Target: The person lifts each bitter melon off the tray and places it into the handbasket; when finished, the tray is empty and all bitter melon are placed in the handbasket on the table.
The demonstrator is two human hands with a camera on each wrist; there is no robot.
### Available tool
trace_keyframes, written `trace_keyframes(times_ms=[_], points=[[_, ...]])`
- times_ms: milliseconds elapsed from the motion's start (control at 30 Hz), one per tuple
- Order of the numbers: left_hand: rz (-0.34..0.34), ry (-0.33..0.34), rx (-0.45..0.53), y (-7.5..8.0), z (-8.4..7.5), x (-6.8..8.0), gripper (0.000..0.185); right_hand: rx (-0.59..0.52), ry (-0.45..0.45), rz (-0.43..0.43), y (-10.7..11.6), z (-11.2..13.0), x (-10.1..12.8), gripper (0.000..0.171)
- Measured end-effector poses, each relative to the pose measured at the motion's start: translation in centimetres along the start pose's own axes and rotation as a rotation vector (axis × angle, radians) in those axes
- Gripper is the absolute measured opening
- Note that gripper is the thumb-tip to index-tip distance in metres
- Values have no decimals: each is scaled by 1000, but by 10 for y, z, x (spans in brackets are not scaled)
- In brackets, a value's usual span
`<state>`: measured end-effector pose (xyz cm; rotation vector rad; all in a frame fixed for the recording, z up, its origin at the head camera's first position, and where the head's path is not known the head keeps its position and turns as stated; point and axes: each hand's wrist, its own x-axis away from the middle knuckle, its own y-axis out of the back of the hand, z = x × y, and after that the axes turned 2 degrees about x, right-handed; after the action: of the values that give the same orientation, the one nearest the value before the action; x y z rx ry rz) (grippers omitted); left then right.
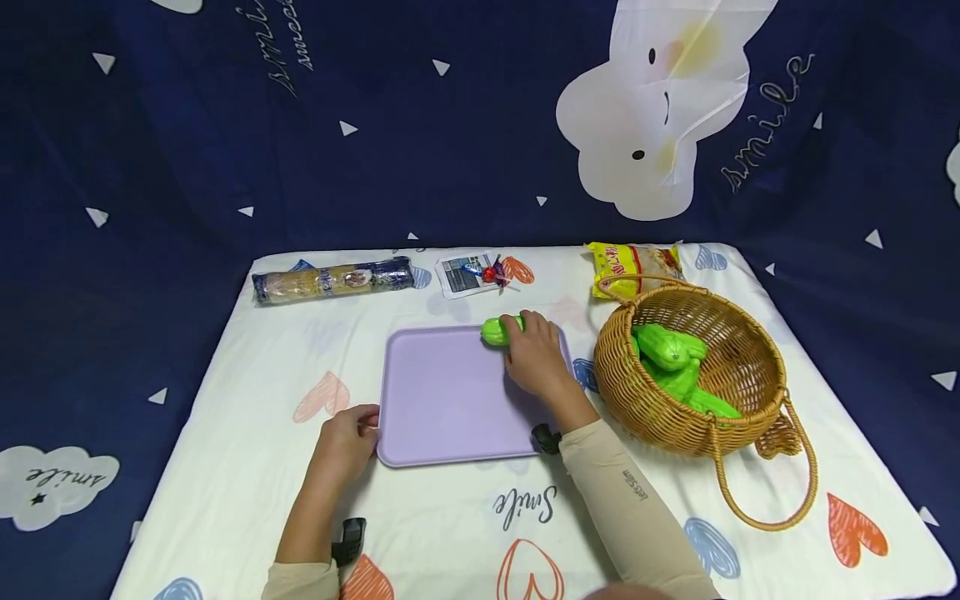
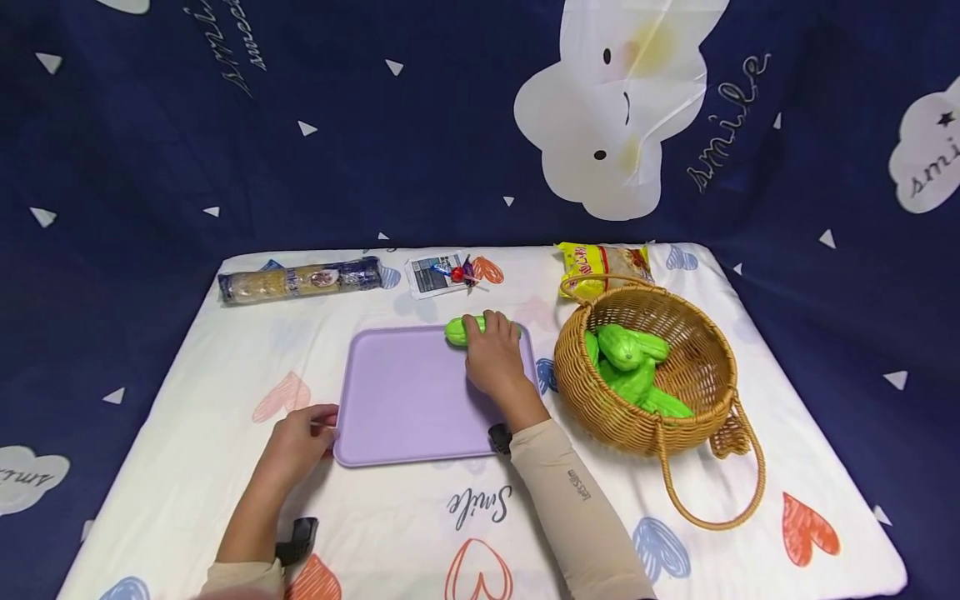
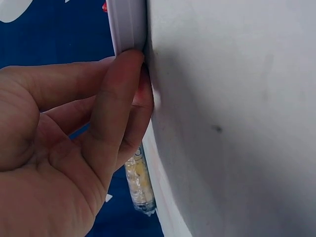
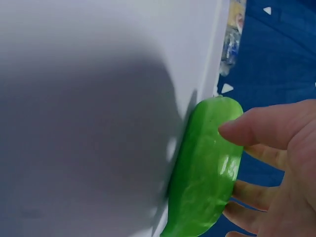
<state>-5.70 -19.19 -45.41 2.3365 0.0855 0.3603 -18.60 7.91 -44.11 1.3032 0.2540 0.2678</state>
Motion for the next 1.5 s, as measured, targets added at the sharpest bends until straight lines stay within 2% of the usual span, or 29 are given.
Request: trace_keyframes(times_ms=[300, 433, 533, 633, 767, 1033, 1167, 1300, 1500], points=[[-9, -6, -11, 0, 0, 1, 34, 23, -3, -48, 1, -1, -1, 58], [-12, -3, -15, -1, 0, 0, 34, 28, -17, -43, 4, 1, 0, 59], [-7, -2, -8, -1, 0, 1, 34, 19, -19, -28, 8, 4, 4, 60], [0, -1, -8, -1, 1, 2, 34, 24, 2, -56, 13, 6, 10, 57], [-4, 2, -8, -2, 1, 2, 34, -6, 30, -143, 28, 10, 22, 54], [2, -2, 6, 0, 0, 0, 35, -95, 8, -278, 80, 9, 61, 58], [8, -6, 6, 0, 0, 0, 35, -126, -27, -369, 101, -2, 81, 59], [3, -17, 2, 0, 1, -1, 34, -153, -107, -434, 116, -18, 98, 59], [13, -22, -2, 0, 1, -1, 35, -172, -263, -450, 127, -51, 115, 58]])
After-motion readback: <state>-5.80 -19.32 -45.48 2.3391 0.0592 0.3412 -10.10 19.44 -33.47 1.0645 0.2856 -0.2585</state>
